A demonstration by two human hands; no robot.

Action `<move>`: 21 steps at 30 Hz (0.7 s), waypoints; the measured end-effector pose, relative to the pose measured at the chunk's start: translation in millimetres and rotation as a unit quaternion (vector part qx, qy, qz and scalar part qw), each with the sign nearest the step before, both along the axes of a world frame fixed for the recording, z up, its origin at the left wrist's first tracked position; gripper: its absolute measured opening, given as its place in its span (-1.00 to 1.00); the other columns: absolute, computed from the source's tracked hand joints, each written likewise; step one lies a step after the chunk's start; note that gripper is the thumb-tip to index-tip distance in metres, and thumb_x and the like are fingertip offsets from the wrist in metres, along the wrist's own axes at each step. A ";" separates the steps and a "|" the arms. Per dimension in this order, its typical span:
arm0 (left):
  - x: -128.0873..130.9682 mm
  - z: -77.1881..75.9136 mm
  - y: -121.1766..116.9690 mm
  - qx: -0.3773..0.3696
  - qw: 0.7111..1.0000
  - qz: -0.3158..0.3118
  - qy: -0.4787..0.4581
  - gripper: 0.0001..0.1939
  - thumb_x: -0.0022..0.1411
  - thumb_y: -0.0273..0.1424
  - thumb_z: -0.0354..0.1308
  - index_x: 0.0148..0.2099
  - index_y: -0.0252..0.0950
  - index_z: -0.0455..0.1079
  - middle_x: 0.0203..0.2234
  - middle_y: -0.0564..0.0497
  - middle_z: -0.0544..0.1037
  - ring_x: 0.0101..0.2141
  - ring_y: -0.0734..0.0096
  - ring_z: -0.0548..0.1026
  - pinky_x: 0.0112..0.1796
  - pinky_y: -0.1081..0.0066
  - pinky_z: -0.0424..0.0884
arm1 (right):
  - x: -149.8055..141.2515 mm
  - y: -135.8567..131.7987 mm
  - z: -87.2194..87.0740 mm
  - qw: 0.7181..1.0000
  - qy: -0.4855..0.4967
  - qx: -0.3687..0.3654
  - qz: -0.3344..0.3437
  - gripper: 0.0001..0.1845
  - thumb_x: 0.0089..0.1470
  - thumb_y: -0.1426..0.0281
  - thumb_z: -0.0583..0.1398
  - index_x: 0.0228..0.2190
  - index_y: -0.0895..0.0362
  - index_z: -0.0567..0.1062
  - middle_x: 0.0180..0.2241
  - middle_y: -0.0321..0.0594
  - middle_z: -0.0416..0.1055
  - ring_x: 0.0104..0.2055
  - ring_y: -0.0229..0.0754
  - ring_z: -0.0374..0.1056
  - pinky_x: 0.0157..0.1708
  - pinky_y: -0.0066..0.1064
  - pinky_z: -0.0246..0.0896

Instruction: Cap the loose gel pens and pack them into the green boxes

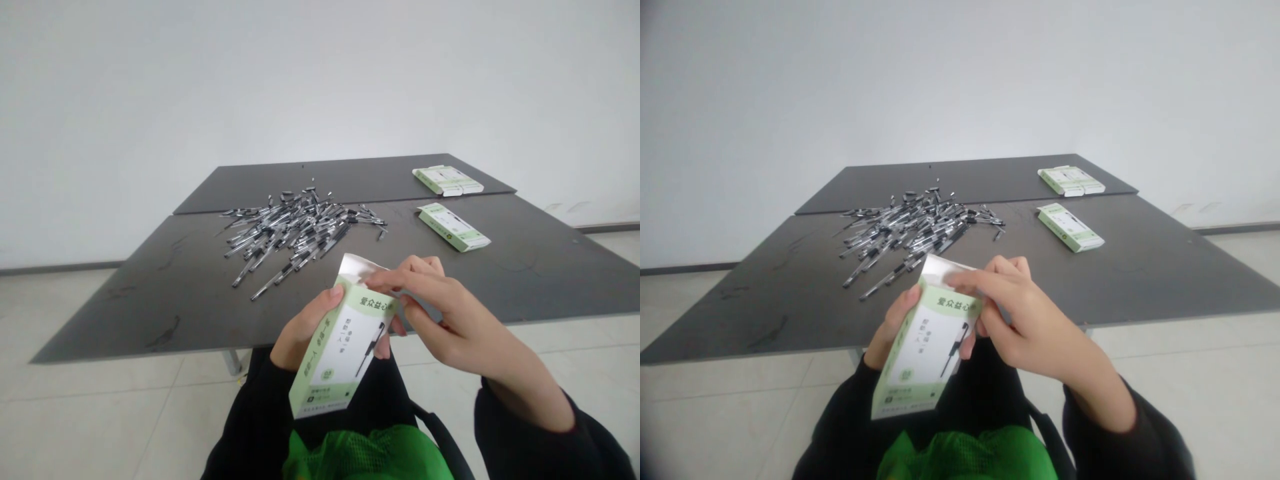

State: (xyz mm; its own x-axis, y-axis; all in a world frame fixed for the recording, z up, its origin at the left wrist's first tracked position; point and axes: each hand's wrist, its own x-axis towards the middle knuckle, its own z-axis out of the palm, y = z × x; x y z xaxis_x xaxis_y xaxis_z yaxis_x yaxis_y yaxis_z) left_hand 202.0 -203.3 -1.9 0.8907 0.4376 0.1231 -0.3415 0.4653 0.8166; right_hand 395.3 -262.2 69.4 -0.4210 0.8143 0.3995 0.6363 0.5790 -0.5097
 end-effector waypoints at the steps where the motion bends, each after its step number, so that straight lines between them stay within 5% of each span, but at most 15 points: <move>1: -0.5 -0.8 0.7 0.006 1.000 -0.005 0.001 -0.15 0.21 0.29 -0.12 -0.15 -0.44 0.53 -0.46 -0.20 0.61 -0.57 0.33 0.47 -0.59 0.41 0.31 | 1.5 1.1 0.6 1.000 -0.004 0.002 0.014 -0.52 0.14 0.61 0.06 0.00 0.00 0.51 -0.34 -0.22 0.57 -0.21 0.00 0.41 -0.13 -0.06 0.25; 6: -1.2 -1.1 4.7 0.016 1.000 0.025 -0.009 -0.23 0.20 0.25 -0.03 -0.10 -0.41 0.51 -0.36 -0.20 0.59 -0.48 0.27 0.51 -0.52 0.39 0.33 | 9.6 2.9 -2.1 0.998 0.044 0.037 0.018 -0.63 0.13 0.63 0.08 -0.20 0.04 0.57 -0.07 -0.11 0.50 -0.02 0.02 0.41 -0.06 -0.10 0.32; 11: 2.6 8.3 2.8 0.066 0.993 0.093 -0.013 -0.19 -0.04 0.21 0.29 0.03 -0.35 0.47 -0.31 -0.14 0.54 -0.47 0.33 0.45 -0.45 0.35 0.38 | 9.1 -0.3 -19.8 0.999 0.040 0.032 -0.007 -0.40 0.16 0.65 0.05 0.13 -0.04 0.49 0.09 -0.08 0.40 0.17 0.05 0.33 0.07 -0.03 0.30; 17: -1.8 4.0 -2.0 0.104 0.984 0.144 0.000 -0.04 0.05 -0.01 0.38 0.41 -0.24 0.20 -0.19 -0.09 0.51 -0.38 0.37 0.47 -0.34 0.37 0.39 | -0.7 -10.6 -28.6 0.996 0.081 0.000 -0.029 -0.34 0.18 0.62 0.10 0.23 -0.10 0.41 0.03 -0.08 0.35 0.10 -0.01 0.33 0.05 -0.12 0.33; 21: -2.2 6.7 -4.5 0.168 0.966 0.181 0.078 0.12 0.04 -0.12 0.45 0.51 -0.20 -0.03 0.09 -0.18 0.49 -0.06 0.14 0.52 -0.03 0.26 0.43 | -6.3 -21.0 -17.1 0.992 0.083 0.030 -0.085 -0.49 0.18 0.56 0.18 0.09 -0.12 0.53 -0.03 -0.11 0.33 0.07 0.02 0.30 0.01 -0.10 0.31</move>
